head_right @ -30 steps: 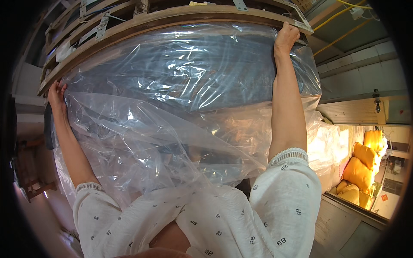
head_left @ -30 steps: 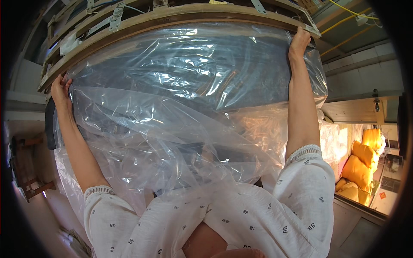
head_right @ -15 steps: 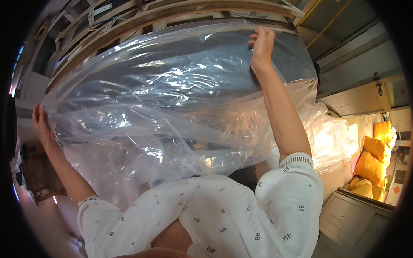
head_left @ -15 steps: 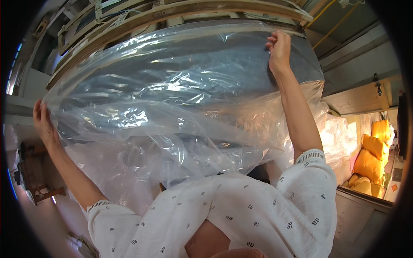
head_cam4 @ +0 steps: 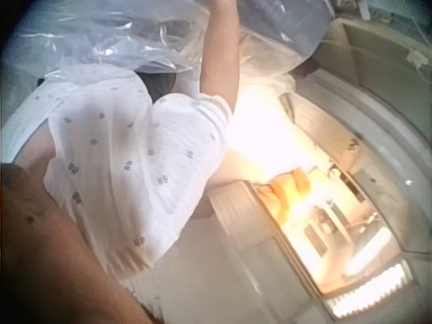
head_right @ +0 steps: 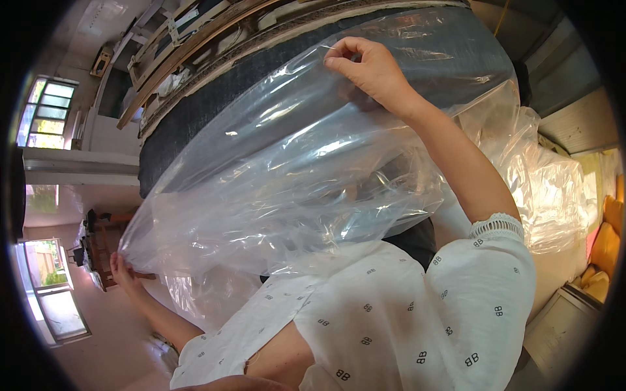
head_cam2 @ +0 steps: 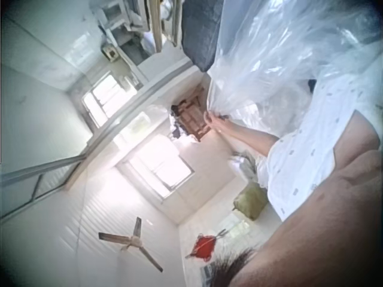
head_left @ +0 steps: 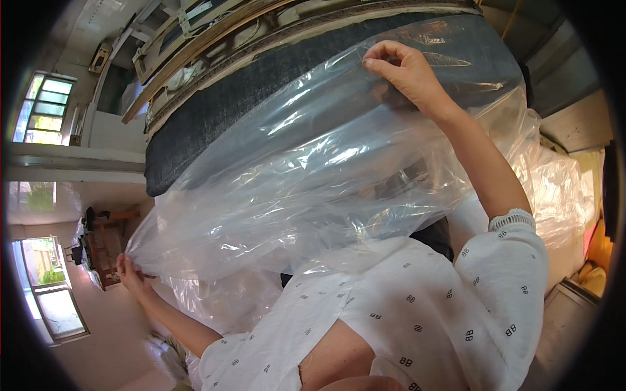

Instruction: Wrap a large component or product in protective plastic sheeting.

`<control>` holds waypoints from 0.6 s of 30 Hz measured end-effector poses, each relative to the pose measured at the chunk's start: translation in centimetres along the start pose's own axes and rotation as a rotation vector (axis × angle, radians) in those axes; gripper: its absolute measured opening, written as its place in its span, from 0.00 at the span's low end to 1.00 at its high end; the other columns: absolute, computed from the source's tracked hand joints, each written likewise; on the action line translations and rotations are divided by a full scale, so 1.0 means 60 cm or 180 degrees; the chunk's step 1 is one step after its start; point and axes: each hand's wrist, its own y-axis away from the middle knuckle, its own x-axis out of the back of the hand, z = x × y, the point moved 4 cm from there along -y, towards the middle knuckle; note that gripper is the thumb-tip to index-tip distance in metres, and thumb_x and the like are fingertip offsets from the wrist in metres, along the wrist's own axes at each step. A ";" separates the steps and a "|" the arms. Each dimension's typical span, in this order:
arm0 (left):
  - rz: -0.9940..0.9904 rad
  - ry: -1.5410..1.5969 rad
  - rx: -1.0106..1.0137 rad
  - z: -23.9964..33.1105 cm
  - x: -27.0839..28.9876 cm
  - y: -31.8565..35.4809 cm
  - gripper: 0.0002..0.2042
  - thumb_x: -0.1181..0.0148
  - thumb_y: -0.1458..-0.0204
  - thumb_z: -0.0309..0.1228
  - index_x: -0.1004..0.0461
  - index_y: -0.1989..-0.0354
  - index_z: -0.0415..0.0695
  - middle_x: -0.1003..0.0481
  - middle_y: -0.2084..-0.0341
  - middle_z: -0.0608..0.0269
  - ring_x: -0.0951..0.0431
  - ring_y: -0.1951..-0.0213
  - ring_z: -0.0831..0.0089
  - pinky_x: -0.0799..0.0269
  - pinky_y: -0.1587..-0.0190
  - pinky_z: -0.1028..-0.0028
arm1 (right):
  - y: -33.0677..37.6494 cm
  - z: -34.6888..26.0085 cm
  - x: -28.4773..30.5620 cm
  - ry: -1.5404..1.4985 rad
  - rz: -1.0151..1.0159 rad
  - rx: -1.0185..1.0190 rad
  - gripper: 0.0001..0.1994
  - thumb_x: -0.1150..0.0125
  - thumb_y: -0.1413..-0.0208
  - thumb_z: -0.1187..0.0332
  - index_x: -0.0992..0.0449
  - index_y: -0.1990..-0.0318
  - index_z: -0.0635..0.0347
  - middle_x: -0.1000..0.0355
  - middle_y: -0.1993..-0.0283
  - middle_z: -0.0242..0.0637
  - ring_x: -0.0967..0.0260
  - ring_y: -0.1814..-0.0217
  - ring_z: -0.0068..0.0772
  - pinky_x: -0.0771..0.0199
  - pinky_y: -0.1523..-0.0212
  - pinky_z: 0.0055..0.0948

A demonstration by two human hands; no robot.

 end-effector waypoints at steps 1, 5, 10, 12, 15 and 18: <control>-0.0108 -0.1296 -0.0725 0.005 -0.006 0.001 0.13 0.38 0.54 0.31 0.28 0.60 0.43 0.29 0.70 0.67 0.32 0.72 0.75 0.34 0.68 0.75 | 0.004 -0.001 0.000 0.0384 0.0158 0.0563 0.09 0.41 0.51 0.66 0.26 0.65 0.61 0.36 0.75 0.23 0.43 0.75 0.16 0.40 0.72 0.16; -0.0341 -0.4072 -0.2166 0.123 -0.225 0.087 0.12 0.43 0.55 0.28 0.28 0.61 0.39 0.29 0.67 0.51 0.28 0.61 0.55 0.33 0.58 0.64 | 0.023 0.001 -0.004 -0.0091 0.0055 0.0370 0.09 0.43 0.51 0.69 0.27 0.63 0.63 0.37 0.76 0.24 0.42 0.74 0.15 0.38 0.70 0.16; -0.2312 -0.0973 -0.2504 0.290 -0.573 0.242 0.09 0.45 0.49 0.25 0.26 0.60 0.38 0.27 0.64 0.62 0.28 0.61 0.75 0.34 0.57 0.80 | 0.040 -0.009 0.012 0.0184 0.0257 0.0476 0.11 0.46 0.51 0.73 0.28 0.59 0.63 0.37 0.77 0.25 0.43 0.75 0.14 0.40 0.71 0.16; -0.3007 -0.0533 -0.2537 0.356 -0.685 0.335 0.09 0.44 0.50 0.24 0.26 0.61 0.39 0.27 0.64 0.64 0.28 0.62 0.77 0.33 0.61 0.80 | 0.051 -0.017 0.027 0.0231 0.0331 0.0462 0.12 0.46 0.52 0.74 0.29 0.58 0.63 0.37 0.78 0.25 0.43 0.75 0.14 0.40 0.71 0.16; -0.3304 -0.0512 -0.3502 0.432 -0.780 0.442 0.10 0.43 0.52 0.26 0.25 0.61 0.43 0.27 0.65 0.63 0.26 0.67 0.71 0.33 0.65 0.77 | 0.061 -0.040 0.029 0.0270 0.0338 0.0523 0.14 0.46 0.52 0.74 0.31 0.55 0.64 0.37 0.79 0.26 0.44 0.76 0.14 0.40 0.72 0.16; -0.3270 -0.0277 -0.3922 0.466 -0.861 0.496 0.09 0.39 0.55 0.27 0.23 0.63 0.45 0.26 0.67 0.63 0.26 0.67 0.68 0.32 0.65 0.75 | 0.068 -0.046 0.033 0.0201 0.0386 0.0500 0.16 0.45 0.53 0.74 0.32 0.54 0.64 0.38 0.80 0.26 0.44 0.77 0.15 0.40 0.72 0.16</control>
